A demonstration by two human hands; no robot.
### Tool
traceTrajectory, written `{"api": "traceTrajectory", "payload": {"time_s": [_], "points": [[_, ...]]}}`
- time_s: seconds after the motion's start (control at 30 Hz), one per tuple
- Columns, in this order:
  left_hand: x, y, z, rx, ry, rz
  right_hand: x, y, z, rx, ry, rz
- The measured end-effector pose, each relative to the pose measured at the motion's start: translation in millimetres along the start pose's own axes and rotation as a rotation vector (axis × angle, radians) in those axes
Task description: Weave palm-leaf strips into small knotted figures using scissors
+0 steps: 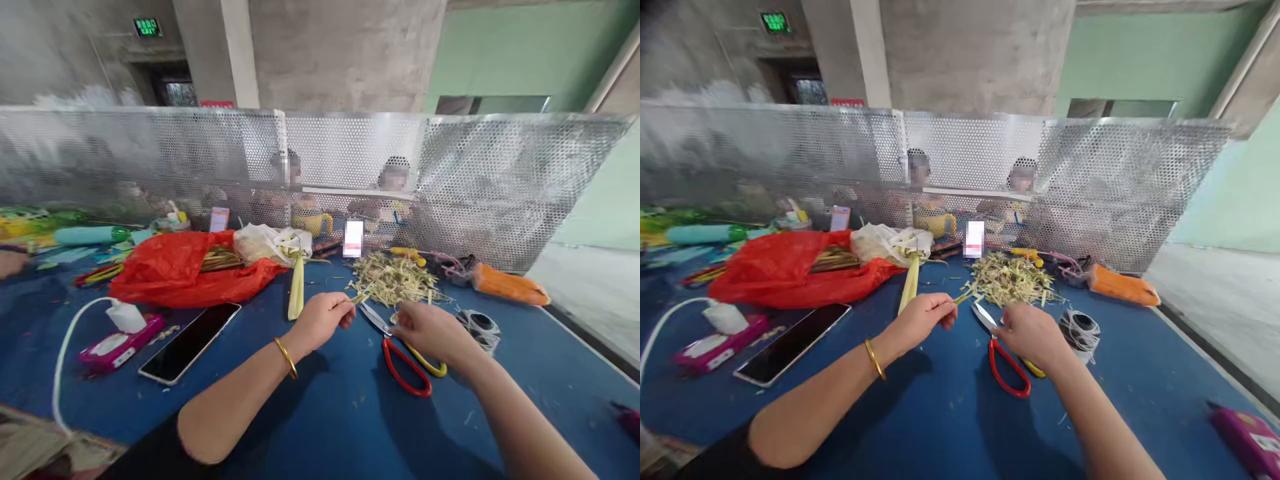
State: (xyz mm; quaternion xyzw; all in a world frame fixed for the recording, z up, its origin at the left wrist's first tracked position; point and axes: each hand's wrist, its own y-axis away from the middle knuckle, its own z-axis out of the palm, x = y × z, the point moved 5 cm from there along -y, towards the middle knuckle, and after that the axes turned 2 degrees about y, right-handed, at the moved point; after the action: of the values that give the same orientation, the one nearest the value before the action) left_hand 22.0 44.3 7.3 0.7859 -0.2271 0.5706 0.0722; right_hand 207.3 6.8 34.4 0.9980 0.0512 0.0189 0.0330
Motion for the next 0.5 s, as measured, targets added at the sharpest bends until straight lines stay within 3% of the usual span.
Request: {"api": "traceTrajectory", "payload": {"time_s": [0.1, 0.23, 0.37, 0.5], "points": [[5, 0, -9.4, 0.043, -0.147, -0.003, 4, 9, 30, -0.121, 0.088, 0.027], [12, 1, -16.2, 0.112, -0.212, 0.005, 3, 9, 44, -0.139, 0.078, 0.035], [13, 5, -14.8, 0.145, 0.034, -0.063, -12, 3, 49, -0.116, 0.030, 0.056], [9, 10, -6.1, 0.057, 0.222, -0.168, -46, 2, 54, 0.013, -0.138, 0.026]]}}
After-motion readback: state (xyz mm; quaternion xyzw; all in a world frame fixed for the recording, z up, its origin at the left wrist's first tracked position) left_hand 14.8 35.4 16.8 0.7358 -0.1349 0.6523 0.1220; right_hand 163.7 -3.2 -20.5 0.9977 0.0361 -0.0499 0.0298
